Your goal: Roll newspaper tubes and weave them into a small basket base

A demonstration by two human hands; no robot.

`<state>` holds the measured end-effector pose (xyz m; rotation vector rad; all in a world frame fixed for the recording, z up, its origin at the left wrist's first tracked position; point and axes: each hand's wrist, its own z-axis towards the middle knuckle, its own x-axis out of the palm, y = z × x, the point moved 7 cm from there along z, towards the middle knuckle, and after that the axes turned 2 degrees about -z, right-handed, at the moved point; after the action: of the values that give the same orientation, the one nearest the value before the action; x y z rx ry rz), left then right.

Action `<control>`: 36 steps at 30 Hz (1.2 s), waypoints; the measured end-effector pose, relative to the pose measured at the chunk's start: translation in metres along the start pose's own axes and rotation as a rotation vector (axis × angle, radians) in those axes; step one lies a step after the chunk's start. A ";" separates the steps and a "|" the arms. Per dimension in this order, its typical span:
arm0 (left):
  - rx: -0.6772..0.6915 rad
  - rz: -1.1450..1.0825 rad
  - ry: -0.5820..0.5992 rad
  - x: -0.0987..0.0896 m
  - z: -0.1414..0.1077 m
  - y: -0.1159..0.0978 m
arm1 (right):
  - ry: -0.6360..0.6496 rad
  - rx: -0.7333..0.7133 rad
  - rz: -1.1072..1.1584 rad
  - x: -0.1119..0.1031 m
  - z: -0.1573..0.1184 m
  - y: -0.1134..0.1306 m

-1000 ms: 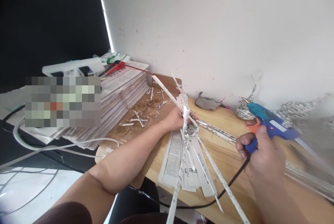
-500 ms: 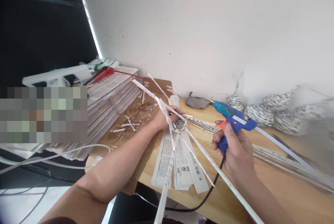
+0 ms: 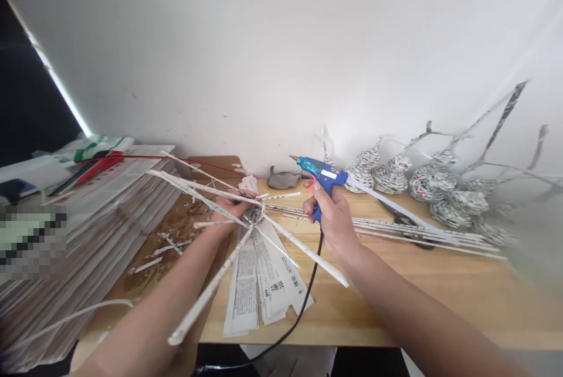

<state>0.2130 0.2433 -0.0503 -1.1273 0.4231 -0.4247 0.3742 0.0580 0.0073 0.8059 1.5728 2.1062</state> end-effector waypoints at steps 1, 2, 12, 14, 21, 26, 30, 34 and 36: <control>-0.011 -0.019 -0.010 -0.001 0.000 0.000 | 0.040 -0.030 -0.013 0.005 0.001 0.005; -0.018 -0.035 -0.017 -0.002 0.001 0.000 | 0.072 -0.058 -0.026 0.008 0.002 0.007; -0.045 -0.039 -0.077 -0.005 0.000 -0.003 | 0.267 0.075 -0.043 0.013 -0.006 -0.042; -0.062 -0.020 -0.100 -0.006 -0.001 -0.002 | 0.256 0.087 -0.058 0.010 -0.004 -0.046; -0.033 -0.082 -0.110 -0.006 -0.001 -0.010 | 0.209 0.027 -0.124 0.008 -0.006 -0.040; -0.026 -0.119 -0.114 -0.005 -0.002 -0.009 | 0.236 -0.089 -0.226 0.011 -0.014 -0.033; -0.017 -0.128 -0.125 -0.005 -0.002 -0.006 | 0.240 -0.050 -0.254 0.012 -0.014 -0.041; -0.011 -0.091 -0.153 -0.007 -0.002 -0.005 | 0.224 -0.041 -0.292 0.008 -0.012 -0.050; 0.018 -0.084 -0.174 -0.009 -0.002 -0.006 | 0.241 -0.060 -0.329 0.007 -0.013 -0.049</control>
<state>0.2032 0.2446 -0.0448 -1.1565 0.2199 -0.3996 0.3593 0.0671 -0.0410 0.2559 1.6217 2.0497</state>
